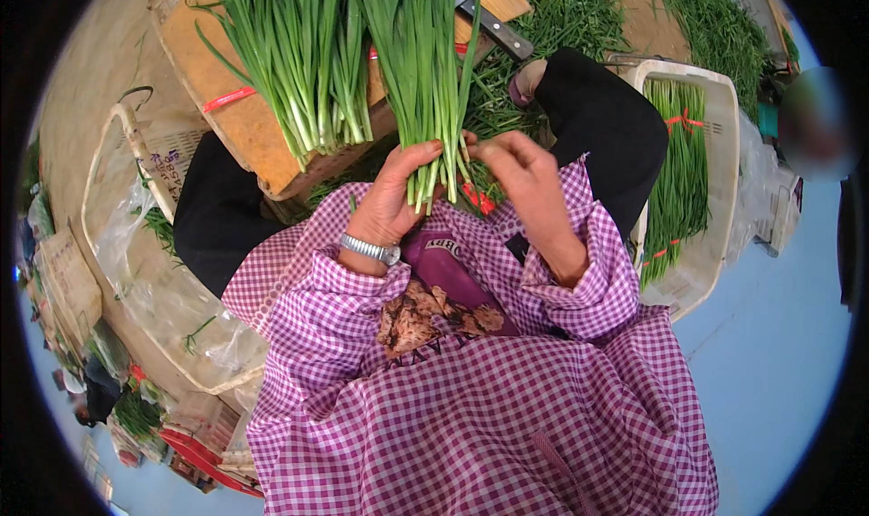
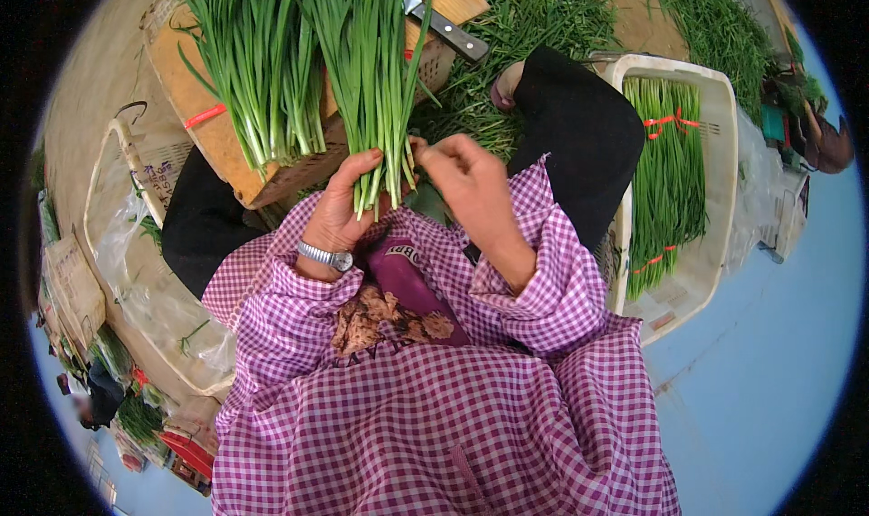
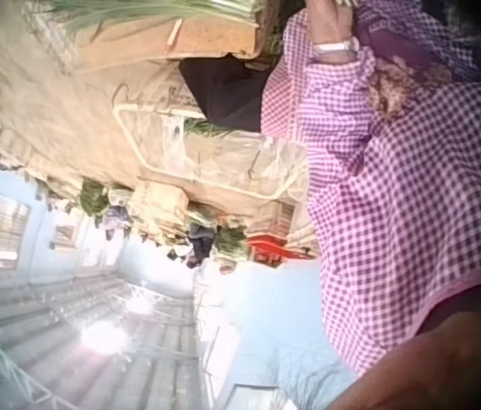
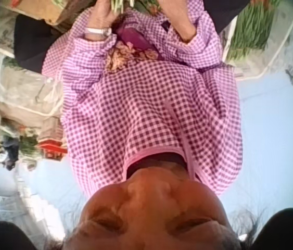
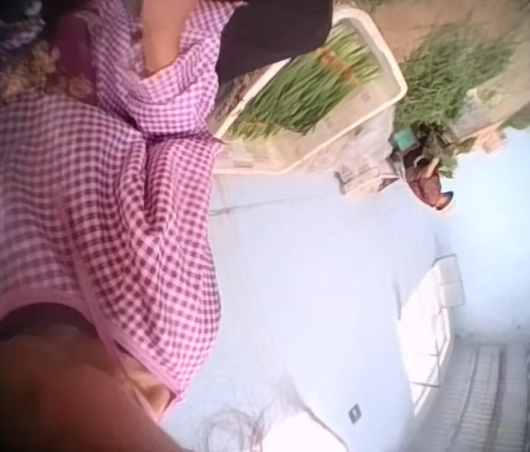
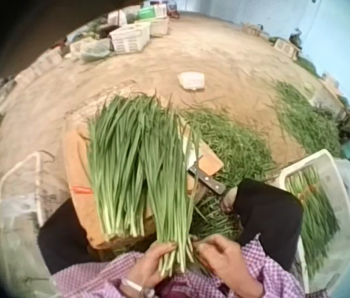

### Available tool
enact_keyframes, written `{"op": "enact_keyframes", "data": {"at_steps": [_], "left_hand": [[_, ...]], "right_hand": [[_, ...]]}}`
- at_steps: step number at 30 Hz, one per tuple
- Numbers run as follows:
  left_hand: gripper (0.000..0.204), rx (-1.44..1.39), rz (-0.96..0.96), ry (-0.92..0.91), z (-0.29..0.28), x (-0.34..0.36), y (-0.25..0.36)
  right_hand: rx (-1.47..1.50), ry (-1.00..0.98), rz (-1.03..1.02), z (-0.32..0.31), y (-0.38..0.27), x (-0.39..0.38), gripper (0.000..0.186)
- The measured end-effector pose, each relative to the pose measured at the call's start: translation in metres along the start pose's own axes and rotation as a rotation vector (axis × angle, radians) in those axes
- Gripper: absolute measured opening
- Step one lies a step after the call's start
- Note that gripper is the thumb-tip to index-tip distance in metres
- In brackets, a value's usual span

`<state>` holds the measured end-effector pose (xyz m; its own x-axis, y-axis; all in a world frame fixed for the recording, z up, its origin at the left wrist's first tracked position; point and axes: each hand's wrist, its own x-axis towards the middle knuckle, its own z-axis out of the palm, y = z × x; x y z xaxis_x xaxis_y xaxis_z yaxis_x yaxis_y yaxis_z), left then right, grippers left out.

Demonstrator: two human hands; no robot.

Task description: The person gathers green onions from a basket, aligns them into a neat bunch, and secures them with a red rubber band. The person then uses a knife to trim the root ends of the bundle on a wooden cutting board.

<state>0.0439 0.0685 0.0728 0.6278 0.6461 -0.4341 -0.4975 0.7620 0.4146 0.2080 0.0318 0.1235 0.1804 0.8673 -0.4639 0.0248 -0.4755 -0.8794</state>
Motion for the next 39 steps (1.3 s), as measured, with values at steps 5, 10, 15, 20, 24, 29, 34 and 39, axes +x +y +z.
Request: {"op": "enact_keyframes", "data": {"at_steps": [5,10,15,20,24,29,34,39], "left_hand": [[0.034,-0.109,-0.026,0.125,-0.012,0.001,-0.008],[0.032,-0.122,-0.009,0.053,0.011,0.002,0.000],[0.031,-0.050,-0.007,0.036,0.005,0.005,-0.005],[0.025,-0.048,0.023,0.104,0.030,0.003,-0.005],[0.023,-0.112,-0.014,0.126,0.019,0.008,-0.006],[0.025,-0.108,-0.021,0.150,0.023,0.010,-0.006],[0.026,-0.123,0.012,0.119,0.024,0.010,-0.008],[0.027,-0.089,0.033,0.121,0.022,0.012,-0.010]], "right_hand": [[0.119,-0.099,-0.008,0.014,0.016,0.012,0.017],[-0.224,-0.053,-0.278,0.011,0.033,0.001,0.014],[-0.624,0.018,-0.505,0.009,0.020,-0.004,0.018],[-0.495,0.186,-0.599,0.007,0.017,-0.023,0.013],[-0.567,0.085,-0.703,0.008,0.009,-0.049,0.022],[-0.675,0.103,-0.865,0.022,0.017,-0.030,0.027],[-0.651,0.181,-0.800,0.019,0.027,-0.027,0.029],[-0.562,0.203,-0.853,0.022,0.027,-0.028,0.030]]}}
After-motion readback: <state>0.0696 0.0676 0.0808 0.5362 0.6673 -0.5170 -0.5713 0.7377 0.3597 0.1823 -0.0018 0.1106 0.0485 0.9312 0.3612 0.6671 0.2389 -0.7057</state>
